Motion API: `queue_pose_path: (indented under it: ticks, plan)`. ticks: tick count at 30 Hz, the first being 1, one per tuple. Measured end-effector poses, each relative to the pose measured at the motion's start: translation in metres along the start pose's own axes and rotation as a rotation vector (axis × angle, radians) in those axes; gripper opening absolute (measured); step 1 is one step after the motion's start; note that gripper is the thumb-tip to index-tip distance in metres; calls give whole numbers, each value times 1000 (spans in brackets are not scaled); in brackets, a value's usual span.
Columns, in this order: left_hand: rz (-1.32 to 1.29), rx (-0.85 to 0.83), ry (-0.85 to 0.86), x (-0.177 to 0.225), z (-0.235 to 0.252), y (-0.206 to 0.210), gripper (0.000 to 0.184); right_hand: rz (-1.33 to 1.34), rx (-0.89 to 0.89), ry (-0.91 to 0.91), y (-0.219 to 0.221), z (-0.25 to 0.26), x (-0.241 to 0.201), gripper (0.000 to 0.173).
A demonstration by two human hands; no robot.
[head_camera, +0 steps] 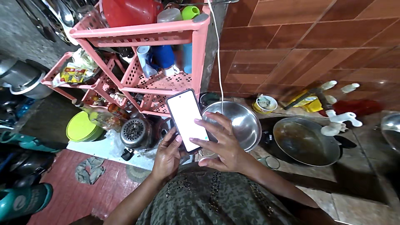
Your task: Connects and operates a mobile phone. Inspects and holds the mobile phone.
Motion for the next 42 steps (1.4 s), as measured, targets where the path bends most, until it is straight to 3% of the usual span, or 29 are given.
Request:
queue_pose_path:
  ticks: [42]
  plan:
    - [-20,-6,-10,-1,0,-1,35,22,59,20,-1,-3,2,57]
Point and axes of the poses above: each hand's wrist, its own z-axis towards the middle knuckle, its own y-axis out of the palm, x = y × z, the point moved 5 cm from there along z, towards the middle knuckle, and after that the axes turned 11 degrees about -z, right-handed, at the moved point
